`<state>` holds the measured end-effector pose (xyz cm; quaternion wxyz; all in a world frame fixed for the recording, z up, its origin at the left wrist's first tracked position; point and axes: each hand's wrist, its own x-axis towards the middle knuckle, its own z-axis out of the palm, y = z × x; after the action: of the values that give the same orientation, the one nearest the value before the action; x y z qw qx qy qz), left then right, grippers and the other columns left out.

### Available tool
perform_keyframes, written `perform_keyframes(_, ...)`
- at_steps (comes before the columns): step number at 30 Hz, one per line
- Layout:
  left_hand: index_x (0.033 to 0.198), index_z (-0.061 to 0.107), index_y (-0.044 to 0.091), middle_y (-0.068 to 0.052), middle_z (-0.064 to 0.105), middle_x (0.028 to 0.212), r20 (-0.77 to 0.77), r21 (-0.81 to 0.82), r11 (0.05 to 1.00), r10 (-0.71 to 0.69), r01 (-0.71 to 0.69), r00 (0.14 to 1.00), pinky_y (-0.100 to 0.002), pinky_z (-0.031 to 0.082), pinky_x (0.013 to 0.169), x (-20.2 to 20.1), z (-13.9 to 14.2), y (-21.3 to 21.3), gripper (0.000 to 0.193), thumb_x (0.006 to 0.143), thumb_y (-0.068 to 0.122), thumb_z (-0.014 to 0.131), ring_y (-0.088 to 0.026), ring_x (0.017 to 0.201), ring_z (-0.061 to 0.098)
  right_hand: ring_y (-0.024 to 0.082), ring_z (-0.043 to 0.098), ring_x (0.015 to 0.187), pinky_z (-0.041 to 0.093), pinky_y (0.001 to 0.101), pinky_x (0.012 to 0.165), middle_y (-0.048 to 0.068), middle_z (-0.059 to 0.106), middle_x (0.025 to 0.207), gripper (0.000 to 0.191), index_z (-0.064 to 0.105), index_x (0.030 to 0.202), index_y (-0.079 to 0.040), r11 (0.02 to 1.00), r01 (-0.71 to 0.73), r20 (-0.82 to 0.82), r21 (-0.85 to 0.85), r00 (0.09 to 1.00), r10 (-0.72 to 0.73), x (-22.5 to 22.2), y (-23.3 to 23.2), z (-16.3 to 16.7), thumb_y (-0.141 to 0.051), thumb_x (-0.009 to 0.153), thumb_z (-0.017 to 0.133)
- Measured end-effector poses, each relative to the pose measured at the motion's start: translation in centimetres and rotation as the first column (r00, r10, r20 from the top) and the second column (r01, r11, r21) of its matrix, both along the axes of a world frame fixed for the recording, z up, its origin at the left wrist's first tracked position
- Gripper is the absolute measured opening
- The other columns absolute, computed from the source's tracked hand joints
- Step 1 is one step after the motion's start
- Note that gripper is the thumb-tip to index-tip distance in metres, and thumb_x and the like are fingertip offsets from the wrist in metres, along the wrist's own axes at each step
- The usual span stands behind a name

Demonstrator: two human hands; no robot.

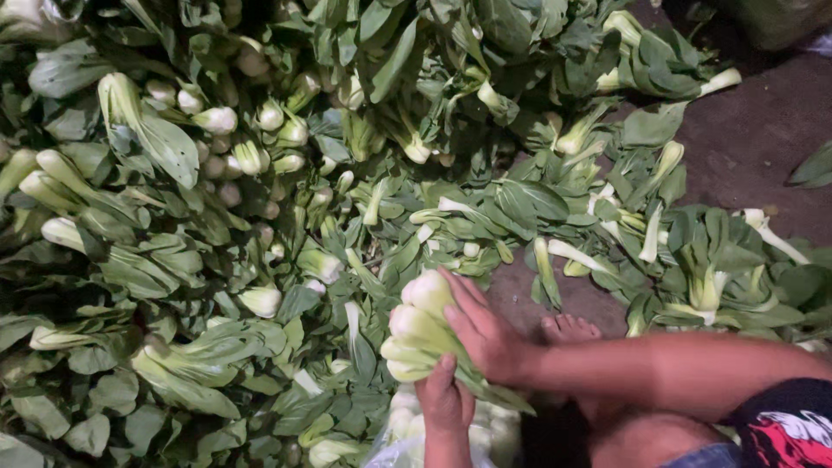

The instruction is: The person sits on the floor and sorts bok choy from a large pile, placing selected bunches into a plastic bag. The person repeatedly picks up vegetables, inspects them, and packs them into the bag.

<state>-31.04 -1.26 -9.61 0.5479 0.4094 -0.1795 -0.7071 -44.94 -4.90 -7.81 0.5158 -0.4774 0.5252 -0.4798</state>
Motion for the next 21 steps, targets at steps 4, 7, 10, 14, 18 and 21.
perform_keyframes(4,0.154,0.037,0.005,-0.014,0.050,0.152,0.003,0.129,0.992,0.014,-0.015,1.000,-0.048,0.037,0.117,1.6,-3.5,0.2,0.080,0.082,0.017,0.070,-0.032,0.138,0.050,0.032,0.033,0.151,0.026,0.0378,0.121,0.023,0.035,0.160,0.060,0.026,0.158,0.003,0.991,-0.075,0.029,0.108,0.997,0.072,1.5,-1.1,-0.7,-0.026,0.108,0.042)
perform_keyframes(7,0.152,0.043,0.001,-0.019,0.052,0.145,-0.234,0.301,0.953,0.034,0.039,0.972,-0.047,0.043,0.110,4.6,-5.0,0.7,0.079,0.084,0.029,0.072,-0.034,0.128,0.055,0.034,0.030,0.151,0.024,0.0415,0.120,0.024,0.035,0.161,0.060,0.032,0.158,0.003,0.956,-0.290,0.119,0.049,0.952,0.283,0.5,-3.5,0.1,-0.031,0.109,0.043)
perform_keyframes(10,0.143,0.045,0.002,-0.021,0.054,0.127,-0.590,0.217,0.957,-0.030,0.195,0.807,-0.054,0.047,0.093,7.5,-4.7,2.0,0.069,0.098,0.046,0.074,-0.038,0.107,0.059,0.025,0.067,0.111,0.054,0.0407,0.094,0.013,0.074,0.125,0.056,0.068,0.135,-0.015,0.686,-0.514,0.193,0.515,0.849,0.491,-3.7,-8.5,-0.3,-0.041,0.089,0.052)
perform_keyframes(14,0.139,0.045,-0.001,-0.010,0.054,0.123,-0.689,-0.126,0.988,-0.152,0.089,0.708,-0.038,0.044,0.091,7.3,-4.0,2.0,0.072,0.086,0.036,0.078,-0.020,0.096,0.059,0.037,0.062,0.108,0.052,0.0476,0.090,0.021,0.066,0.118,0.053,0.069,0.120,-0.004,0.981,0.131,-0.682,0.143,0.732,0.001,-9.7,-15.2,-5.8,-0.050,0.093,0.064)
perform_keyframes(18,0.142,0.042,0.006,-0.009,0.053,0.121,-0.628,-0.270,0.931,-0.364,0.246,0.688,-0.038,0.043,0.090,6.2,-1.7,0.5,0.080,0.079,0.032,0.083,-0.020,0.091,0.058,0.036,0.055,0.123,0.050,0.0542,0.085,0.019,0.055,0.152,0.061,0.063,0.132,-0.003,0.997,-0.015,-0.975,0.078,0.208,0.080,-12.4,-13.1,-11.8,-0.039,0.083,0.069)
perform_keyframes(21,0.150,0.034,0.008,-0.012,0.053,0.117,-0.582,-0.201,0.957,-0.289,0.210,0.760,-0.037,0.043,0.086,5.8,0.1,-0.3,0.090,0.077,0.029,0.084,-0.021,0.089,0.058,0.036,0.056,0.122,0.045,0.0587,0.100,0.015,0.062,0.126,0.056,0.063,0.129,-0.010,0.970,0.079,-0.937,0.230,0.285,0.199,-14.0,-8.5,-13.2,-0.037,0.080,0.071)
